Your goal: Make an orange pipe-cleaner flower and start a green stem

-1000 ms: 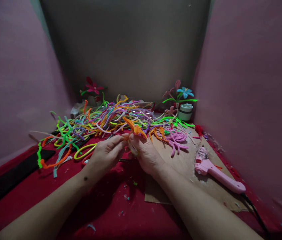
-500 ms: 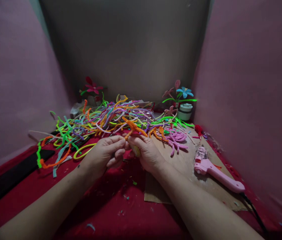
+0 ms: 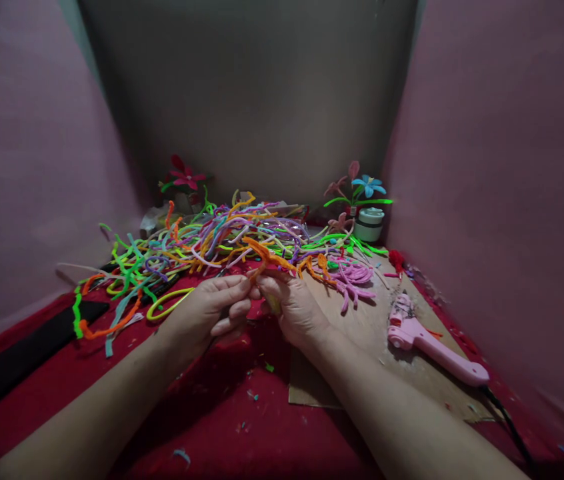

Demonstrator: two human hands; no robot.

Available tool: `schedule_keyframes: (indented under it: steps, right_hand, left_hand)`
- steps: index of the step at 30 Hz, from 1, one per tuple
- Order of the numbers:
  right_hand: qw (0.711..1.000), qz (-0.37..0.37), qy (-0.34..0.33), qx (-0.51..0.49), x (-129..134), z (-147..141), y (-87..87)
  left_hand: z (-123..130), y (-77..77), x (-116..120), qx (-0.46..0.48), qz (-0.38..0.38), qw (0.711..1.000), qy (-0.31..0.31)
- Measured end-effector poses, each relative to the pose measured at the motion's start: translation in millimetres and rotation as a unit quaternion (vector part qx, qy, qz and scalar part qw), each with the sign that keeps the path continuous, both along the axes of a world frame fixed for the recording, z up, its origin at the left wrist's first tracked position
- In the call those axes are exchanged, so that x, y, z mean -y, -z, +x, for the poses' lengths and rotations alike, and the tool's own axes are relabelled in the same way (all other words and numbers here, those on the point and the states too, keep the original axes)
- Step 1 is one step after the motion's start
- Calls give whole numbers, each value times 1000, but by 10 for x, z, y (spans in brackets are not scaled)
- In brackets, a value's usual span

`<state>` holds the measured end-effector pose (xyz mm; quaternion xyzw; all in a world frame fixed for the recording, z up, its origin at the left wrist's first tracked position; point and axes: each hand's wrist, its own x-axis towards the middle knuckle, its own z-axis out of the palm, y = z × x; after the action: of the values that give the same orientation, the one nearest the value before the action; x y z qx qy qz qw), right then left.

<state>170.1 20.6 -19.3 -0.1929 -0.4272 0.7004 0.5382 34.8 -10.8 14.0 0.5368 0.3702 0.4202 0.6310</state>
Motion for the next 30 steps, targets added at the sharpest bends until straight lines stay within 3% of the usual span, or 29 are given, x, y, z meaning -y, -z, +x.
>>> schedule_keyframes:
  steps: [2,4,6,8,11,17,20,24,30]
  right_hand:
    - [999,-5,33,6,-2,-14,31]
    - [998,-6,64,11,4,-29,56]
    - [997,3,81,9,19,-41,63]
    - [997,12,81,10,39,-47,48]
    - [998,9,61,19,63,-43,0]
    - [998,28,42,44,45,-10,-27]
    - [998,20,39,43,21,2,-8]
    - [999,8,27,17,9,7,-7]
    - [999,24,-34,2,-5,3,9]
  left_hand:
    - [16,16,19,-128,122,978,-108]
    - [22,51,25,-233,254,917,-199]
    - [16,83,19,-297,334,864,-230]
    - [4,93,11,-333,355,844,-225]
    - [-7,71,5,-330,327,859,-217]
    - [12,11,6,-174,164,959,-150]
    - [17,-11,12,-83,74,988,-104]
    - [-11,-9,12,32,6,999,-39]
    - [-80,44,-48,140,-68,983,97]
